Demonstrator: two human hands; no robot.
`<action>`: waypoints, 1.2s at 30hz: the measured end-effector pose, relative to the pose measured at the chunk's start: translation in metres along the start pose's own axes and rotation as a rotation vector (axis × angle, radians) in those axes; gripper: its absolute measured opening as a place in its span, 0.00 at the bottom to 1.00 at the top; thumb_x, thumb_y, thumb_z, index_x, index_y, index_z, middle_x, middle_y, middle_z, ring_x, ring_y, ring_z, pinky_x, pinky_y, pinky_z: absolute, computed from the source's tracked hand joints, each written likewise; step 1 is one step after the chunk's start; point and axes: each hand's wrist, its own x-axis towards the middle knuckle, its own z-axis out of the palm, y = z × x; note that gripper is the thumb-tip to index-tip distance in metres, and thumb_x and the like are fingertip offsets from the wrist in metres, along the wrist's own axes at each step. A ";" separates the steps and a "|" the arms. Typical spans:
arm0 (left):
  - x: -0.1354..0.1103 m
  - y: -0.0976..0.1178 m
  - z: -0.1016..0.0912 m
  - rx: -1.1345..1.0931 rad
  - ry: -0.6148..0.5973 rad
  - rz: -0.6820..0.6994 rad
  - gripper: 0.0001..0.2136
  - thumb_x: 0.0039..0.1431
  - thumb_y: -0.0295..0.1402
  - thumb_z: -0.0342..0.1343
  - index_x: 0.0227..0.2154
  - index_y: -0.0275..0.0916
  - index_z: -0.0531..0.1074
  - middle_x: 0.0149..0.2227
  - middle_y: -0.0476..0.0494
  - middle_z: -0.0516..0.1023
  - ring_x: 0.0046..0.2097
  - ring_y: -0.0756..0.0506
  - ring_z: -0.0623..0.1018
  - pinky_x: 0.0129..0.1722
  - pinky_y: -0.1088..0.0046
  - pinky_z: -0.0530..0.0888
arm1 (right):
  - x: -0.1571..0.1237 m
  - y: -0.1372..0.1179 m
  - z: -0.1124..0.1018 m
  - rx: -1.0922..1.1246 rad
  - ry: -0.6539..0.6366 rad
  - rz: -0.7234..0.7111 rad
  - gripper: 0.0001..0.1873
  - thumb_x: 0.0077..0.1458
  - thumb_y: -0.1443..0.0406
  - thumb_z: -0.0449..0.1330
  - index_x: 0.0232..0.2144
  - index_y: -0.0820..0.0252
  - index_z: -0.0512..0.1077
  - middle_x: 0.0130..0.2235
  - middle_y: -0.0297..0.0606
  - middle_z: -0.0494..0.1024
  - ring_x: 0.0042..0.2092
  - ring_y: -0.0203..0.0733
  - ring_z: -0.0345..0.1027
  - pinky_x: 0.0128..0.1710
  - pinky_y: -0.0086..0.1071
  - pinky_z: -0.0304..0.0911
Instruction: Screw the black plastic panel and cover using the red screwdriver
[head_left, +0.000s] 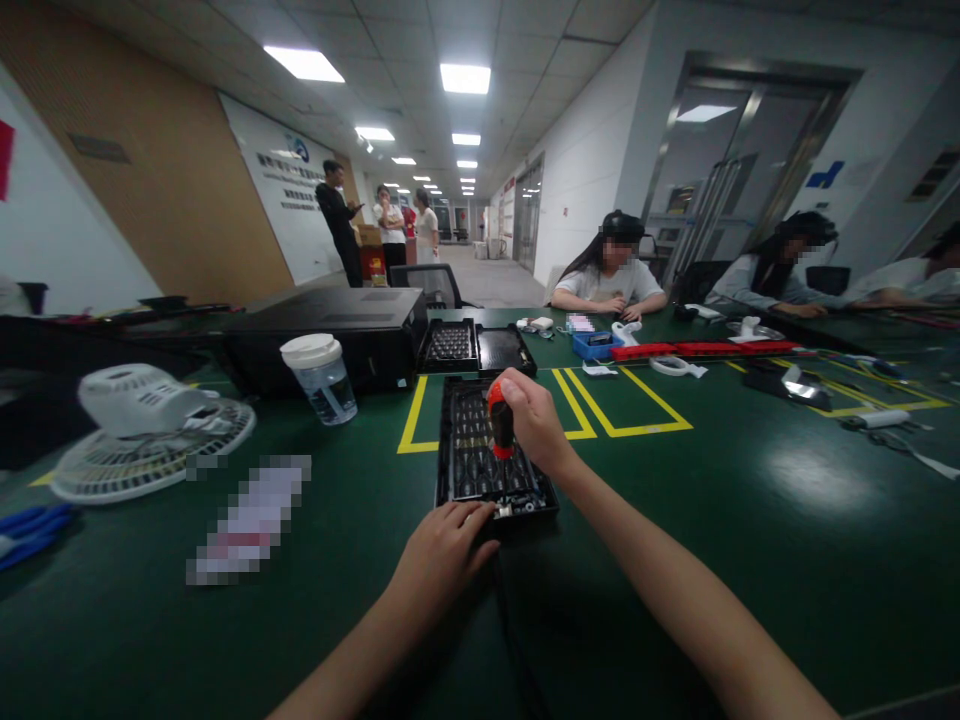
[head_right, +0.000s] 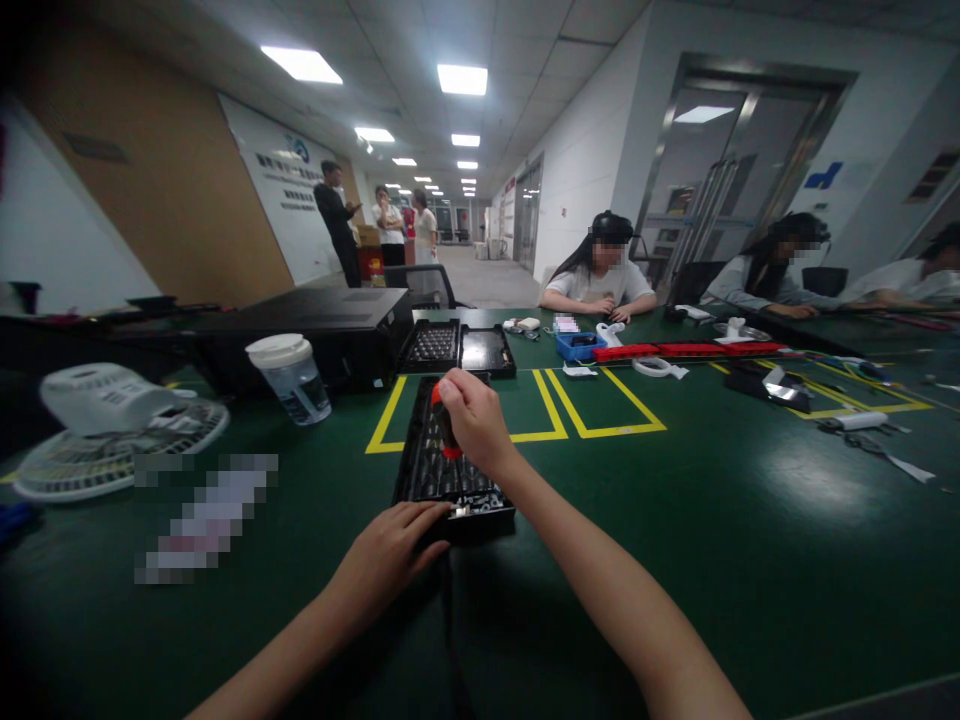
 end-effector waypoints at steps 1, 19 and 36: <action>0.000 0.000 0.000 0.002 -0.004 -0.001 0.18 0.56 0.34 0.54 0.51 0.42 0.65 0.49 0.42 0.73 0.48 0.42 0.72 0.49 0.61 0.69 | 0.000 0.000 0.000 0.000 -0.001 0.001 0.15 0.59 0.61 0.43 0.23 0.59 0.61 0.23 0.31 0.61 0.27 0.35 0.56 0.29 0.28 0.52; 0.001 0.003 -0.004 0.006 -0.003 -0.008 0.18 0.56 0.34 0.54 0.50 0.42 0.66 0.48 0.42 0.73 0.48 0.42 0.73 0.48 0.61 0.70 | -0.001 0.000 -0.002 0.002 0.007 0.020 0.14 0.57 0.59 0.49 0.22 0.59 0.57 0.23 0.29 0.57 0.26 0.33 0.51 0.26 0.28 0.48; 0.000 0.001 -0.002 -0.002 -0.001 -0.006 0.18 0.56 0.34 0.54 0.50 0.42 0.66 0.49 0.42 0.73 0.48 0.42 0.72 0.49 0.60 0.69 | 0.000 0.000 -0.003 -0.019 0.032 0.025 0.17 0.55 0.57 0.52 0.21 0.59 0.53 0.21 0.28 0.53 0.24 0.31 0.48 0.23 0.27 0.45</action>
